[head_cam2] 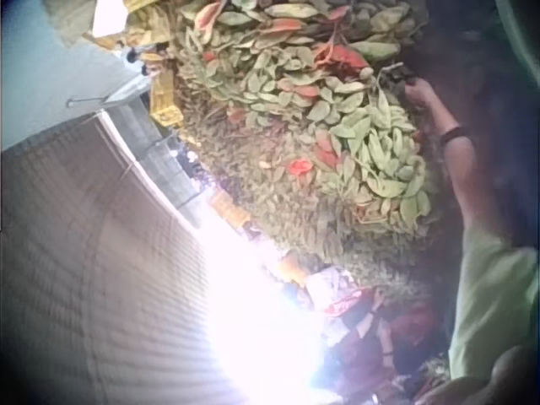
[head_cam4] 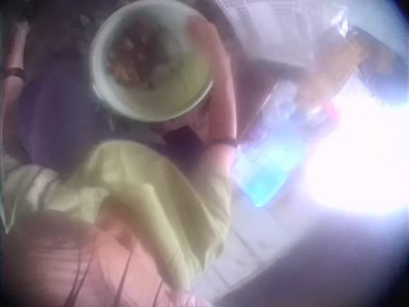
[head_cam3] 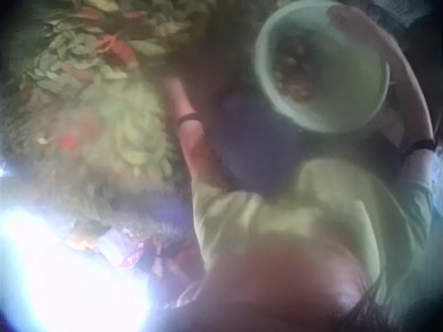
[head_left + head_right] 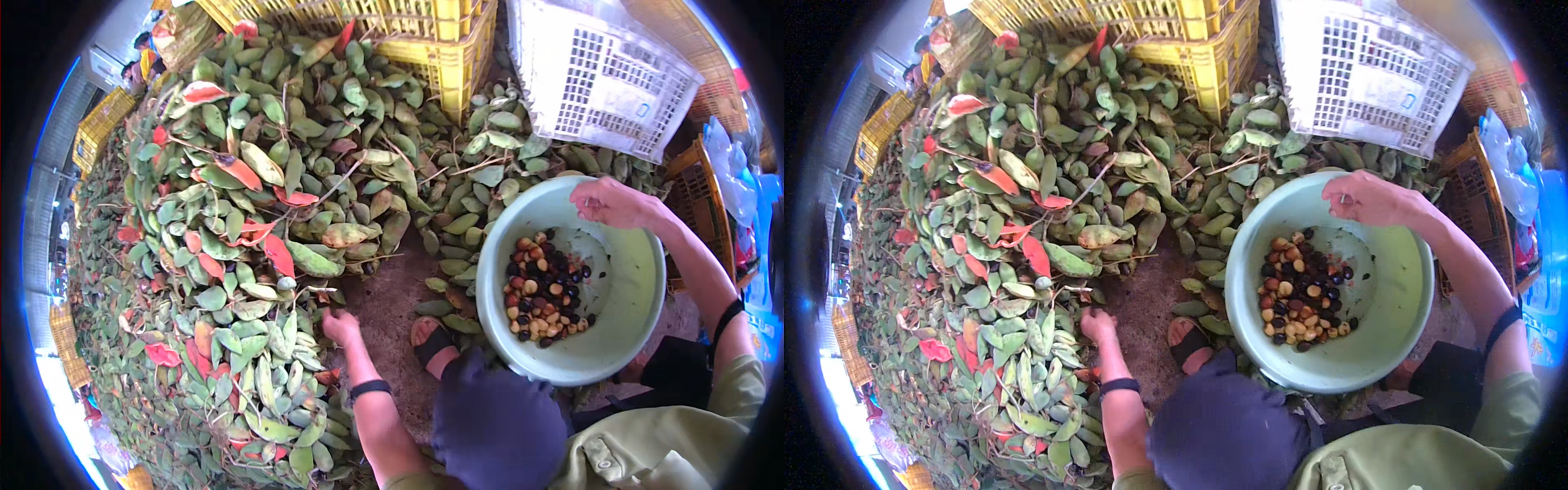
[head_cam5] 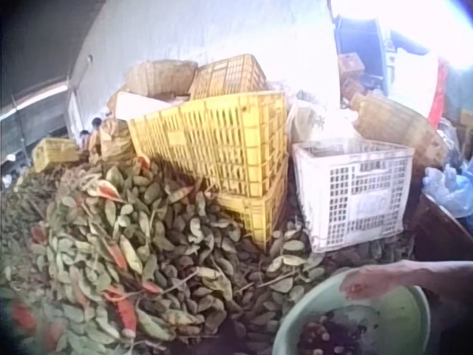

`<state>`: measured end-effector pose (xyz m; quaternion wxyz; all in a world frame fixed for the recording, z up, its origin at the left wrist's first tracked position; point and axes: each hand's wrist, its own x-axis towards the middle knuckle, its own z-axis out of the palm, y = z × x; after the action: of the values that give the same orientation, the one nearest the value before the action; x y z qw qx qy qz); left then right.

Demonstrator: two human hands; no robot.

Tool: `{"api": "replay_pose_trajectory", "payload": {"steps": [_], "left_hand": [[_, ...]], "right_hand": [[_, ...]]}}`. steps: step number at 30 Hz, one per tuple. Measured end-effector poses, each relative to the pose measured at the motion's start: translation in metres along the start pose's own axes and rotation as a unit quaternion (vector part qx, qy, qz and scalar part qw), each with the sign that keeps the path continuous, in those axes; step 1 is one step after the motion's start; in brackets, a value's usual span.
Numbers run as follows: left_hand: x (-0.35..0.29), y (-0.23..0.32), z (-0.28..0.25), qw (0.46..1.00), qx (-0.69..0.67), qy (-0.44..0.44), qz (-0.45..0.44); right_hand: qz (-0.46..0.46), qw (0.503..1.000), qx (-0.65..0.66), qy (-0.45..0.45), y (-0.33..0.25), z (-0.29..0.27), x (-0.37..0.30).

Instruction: Shelling or peeling large green pods to extract seeds and placing them in a bowl.

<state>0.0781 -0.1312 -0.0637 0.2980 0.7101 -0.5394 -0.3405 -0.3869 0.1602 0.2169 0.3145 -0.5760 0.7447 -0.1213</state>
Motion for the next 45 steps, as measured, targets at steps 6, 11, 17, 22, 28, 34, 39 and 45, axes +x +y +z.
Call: {"api": "replay_pose_trajectory", "payload": {"steps": [6, 11, 17, 22, 28, 34, 39, 45], "left_hand": [[0.049, 0.024, 0.003, 0.989, 0.105, 0.032, -0.1], [0.038, -0.003, -0.007, 0.986, -0.028, 0.092, -0.135], [-0.123, 0.092, -0.042, 0.984, -0.138, -0.114, 0.021], [-0.183, 0.14, -0.024, 0.904, -0.115, -0.331, 0.247], [-0.13, 0.102, -0.005, 0.906, -0.322, -0.259, -0.087], [-0.048, 0.098, 0.083, 0.943, -0.295, -0.105, -0.11], [-0.035, 0.057, 0.071, 0.954, -0.289, -0.064, -0.053], [-0.066, 0.079, 0.025, 0.842, -0.515, -0.09, -0.133]], "right_hand": [[-0.004, 0.995, 0.004, -0.101, -0.041, 0.027, 0.051], [-0.099, 0.983, 0.082, -0.128, -0.074, 0.058, 0.091], [-0.14, 0.954, 0.184, -0.192, -0.128, 0.126, 0.097], [-0.13, 0.95, 0.271, -0.081, -0.136, 0.172, 0.095], [0.081, 0.935, 0.343, -0.035, -0.128, 0.013, 0.102], [0.102, 0.804, -0.267, 0.521, -0.083, -0.161, 0.068], [-0.111, 0.842, 0.507, 0.147, -0.04, -0.052, 0.101], [0.091, 0.858, 0.503, -0.053, -0.107, 0.101, 0.098]]}}
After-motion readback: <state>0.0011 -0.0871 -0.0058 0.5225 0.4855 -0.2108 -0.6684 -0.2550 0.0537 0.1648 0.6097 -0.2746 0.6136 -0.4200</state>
